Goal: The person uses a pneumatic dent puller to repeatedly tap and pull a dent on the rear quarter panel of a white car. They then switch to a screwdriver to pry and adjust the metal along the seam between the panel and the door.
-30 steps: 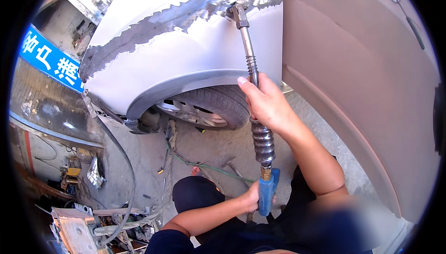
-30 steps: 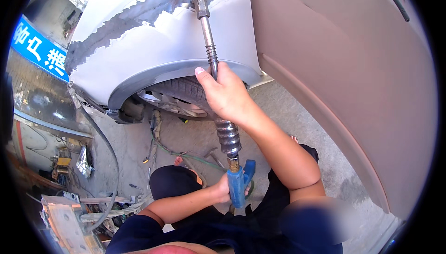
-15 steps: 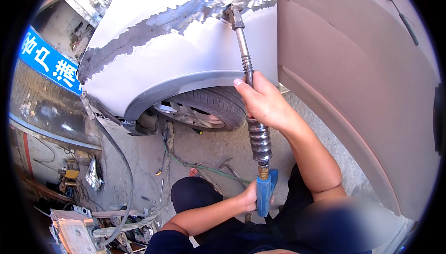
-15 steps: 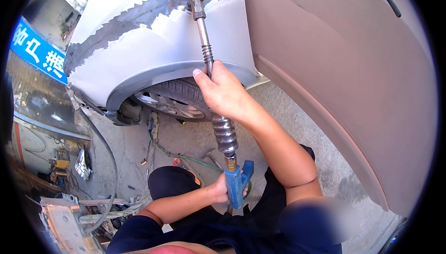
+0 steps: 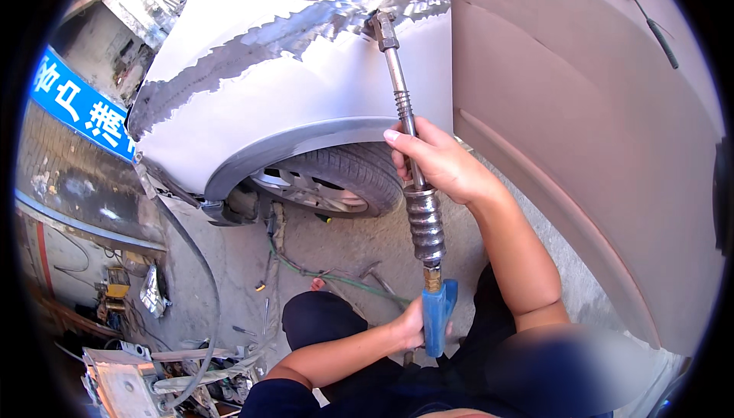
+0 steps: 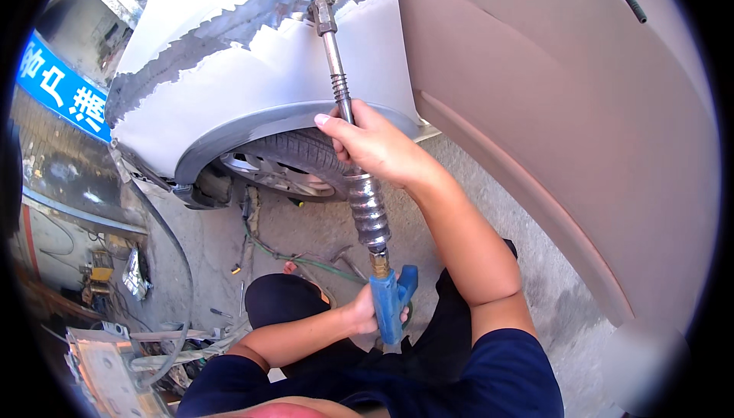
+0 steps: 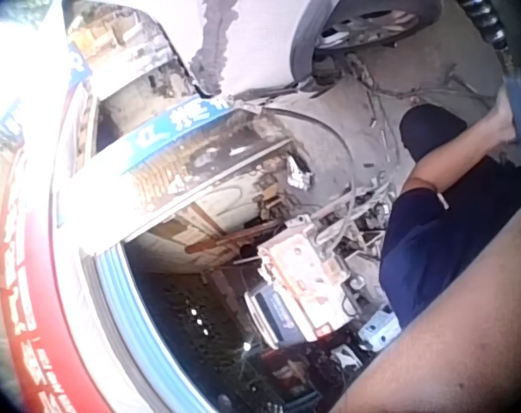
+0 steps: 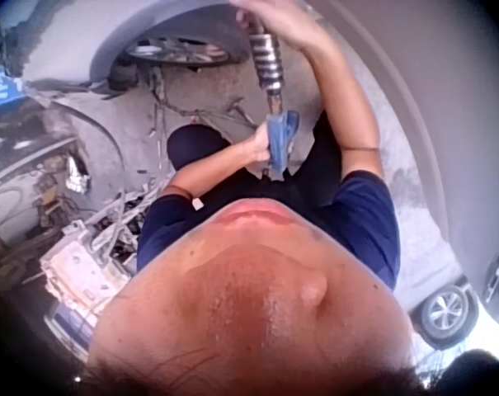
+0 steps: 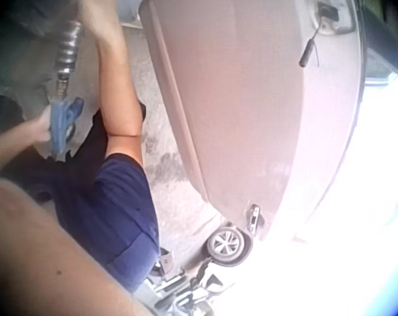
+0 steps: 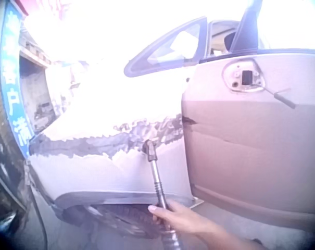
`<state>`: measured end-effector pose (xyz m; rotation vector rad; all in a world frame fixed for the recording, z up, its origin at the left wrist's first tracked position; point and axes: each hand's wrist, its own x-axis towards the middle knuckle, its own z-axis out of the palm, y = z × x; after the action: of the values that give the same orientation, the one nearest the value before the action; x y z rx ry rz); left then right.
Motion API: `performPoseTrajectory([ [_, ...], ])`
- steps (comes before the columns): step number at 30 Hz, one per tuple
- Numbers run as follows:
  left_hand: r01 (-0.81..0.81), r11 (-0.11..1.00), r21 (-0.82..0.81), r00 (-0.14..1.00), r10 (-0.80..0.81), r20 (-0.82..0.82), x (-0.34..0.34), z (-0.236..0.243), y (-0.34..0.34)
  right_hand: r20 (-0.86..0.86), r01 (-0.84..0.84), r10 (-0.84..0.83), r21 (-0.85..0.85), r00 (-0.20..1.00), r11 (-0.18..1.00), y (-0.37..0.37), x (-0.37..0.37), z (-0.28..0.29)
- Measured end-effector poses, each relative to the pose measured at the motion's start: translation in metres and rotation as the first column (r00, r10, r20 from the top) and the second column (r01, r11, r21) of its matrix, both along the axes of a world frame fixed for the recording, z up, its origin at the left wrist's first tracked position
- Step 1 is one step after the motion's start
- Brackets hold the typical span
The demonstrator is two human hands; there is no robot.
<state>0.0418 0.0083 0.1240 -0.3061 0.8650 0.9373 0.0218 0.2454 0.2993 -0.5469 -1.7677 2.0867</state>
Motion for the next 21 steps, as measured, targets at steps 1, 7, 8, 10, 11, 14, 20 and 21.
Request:
performPoseTrajectory([
  [1, 0.001, 1.0, -0.018, 1.0, -0.001, -0.01, 0.0, 0.002, 0.001, -0.043, -0.004, 0.003, -0.017, 0.999, 1.0, 0.001, 0.001, -0.008],
  [7, 0.002, 0.999, 0.054, 1.0, -0.002, -0.014, 0.001, 0.003, 0.003, 0.006, -0.07, 0.076, -0.302, 0.997, 0.951, -0.013, 0.004, -0.013],
  [8, 0.009, 0.998, 0.065, 1.0, -0.007, -0.03, 0.0, 0.005, 0.003, 0.012, -0.071, 0.077, -0.264, 0.997, 0.962, -0.004, -0.002, -0.005],
  [10, 0.011, 0.999, 0.048, 0.999, -0.009, -0.04, 0.003, 0.003, 0.003, 0.007, -0.04, 0.044, -0.279, 0.999, 0.959, 0.015, -0.017, 0.011],
  [11, 0.005, 0.999, 0.044, 0.999, -0.003, -0.042, 0.003, 0.001, 0.006, 0.014, 0.008, -0.005, -0.28, 1.0, 0.96, 0.015, -0.02, 0.017],
  [14, 0.052, 0.993, 0.106, 0.997, -0.047, -0.054, -0.002, -0.002, 0.003, 0.128, 0.013, 0.005, -0.145, 0.992, 0.989, -0.015, -0.001, 0.009],
  [20, 0.17, 0.974, 0.15, 0.98, -0.151, -0.133, 0.002, 0.009, -0.004, 0.02, 0.011, -0.004, -0.364, 1.0, 0.931, -0.034, 0.032, -0.005],
  [21, 0.153, 0.98, 0.131, 0.979, -0.132, -0.152, 0.002, 0.01, -0.002, 0.025, 0.017, -0.009, -0.352, 1.0, 0.936, -0.034, 0.03, -0.008],
])
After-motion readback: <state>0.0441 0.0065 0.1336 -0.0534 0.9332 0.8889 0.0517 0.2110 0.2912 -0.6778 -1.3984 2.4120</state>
